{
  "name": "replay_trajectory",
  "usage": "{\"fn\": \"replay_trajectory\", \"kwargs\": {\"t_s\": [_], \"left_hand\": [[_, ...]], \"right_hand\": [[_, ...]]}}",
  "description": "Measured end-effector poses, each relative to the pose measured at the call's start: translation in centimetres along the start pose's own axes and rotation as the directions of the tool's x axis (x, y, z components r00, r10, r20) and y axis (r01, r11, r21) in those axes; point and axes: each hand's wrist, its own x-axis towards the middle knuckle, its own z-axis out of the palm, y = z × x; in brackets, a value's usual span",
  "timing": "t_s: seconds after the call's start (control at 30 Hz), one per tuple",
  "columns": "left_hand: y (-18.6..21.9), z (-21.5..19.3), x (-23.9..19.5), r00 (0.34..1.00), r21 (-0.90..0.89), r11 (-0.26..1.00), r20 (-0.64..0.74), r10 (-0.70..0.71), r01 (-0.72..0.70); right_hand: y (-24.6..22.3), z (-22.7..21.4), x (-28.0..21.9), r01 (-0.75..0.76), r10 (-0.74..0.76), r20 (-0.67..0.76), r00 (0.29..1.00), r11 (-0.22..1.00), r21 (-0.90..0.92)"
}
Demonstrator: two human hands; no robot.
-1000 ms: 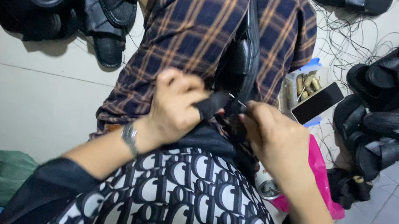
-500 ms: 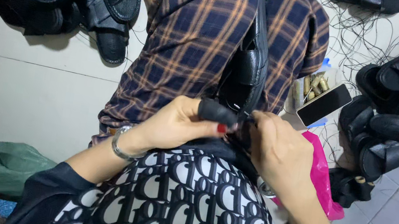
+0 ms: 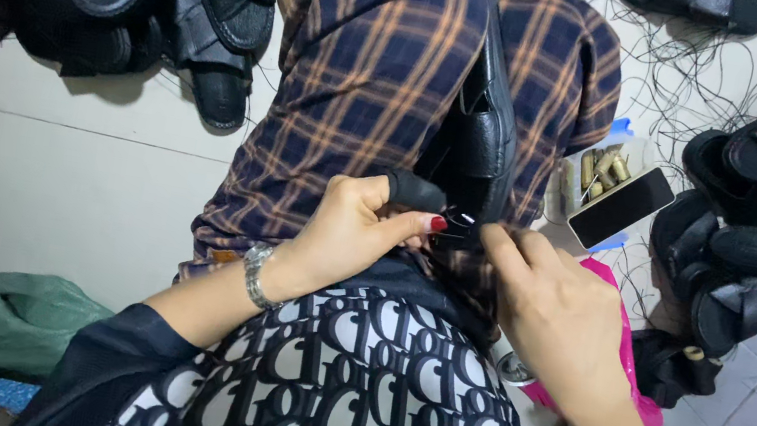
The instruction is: The person sits on the floor and sews a black shoe using a needle and thread. They hold the shoe steady with one hand while stitching the sole area with the other, pulling the thread through the material repeatedly.
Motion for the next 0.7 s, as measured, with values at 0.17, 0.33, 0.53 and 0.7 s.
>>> {"fn": "replay_trajectory", "kwargs": {"t_s": [0.17,0.33,0.53,0.7], "left_hand": [[0.2,-0.7,0.2,0.990,0.044,0.995,0.106,0.089,-0.094],[1.7,-0.4,0.4,0.989,0.072,0.995,0.136,0.052,-0.062],[0.4,-2.3,0.7,0.893,0.292,0.856,0.282,0.350,-0.427],[-1.3,-1.0,1.6,0.856,0.326,0.792,0.220,0.467,-0.516]], "right_hand": [[0.6,3.0,1.0,0.084,-0.064,-0.119,0.991,0.980,0.179],[-0.7,-1.5,-1.3,-0.048,0.054,0.086,0.995,0.996,-0.075],[1.4,-4.3,-2.5,-0.107,0.045,0.391,0.919,0.985,0.138],[0.7,2.2,-0.4,-0.053,0.181,-0.043,0.983,0.496,0.867]]}}
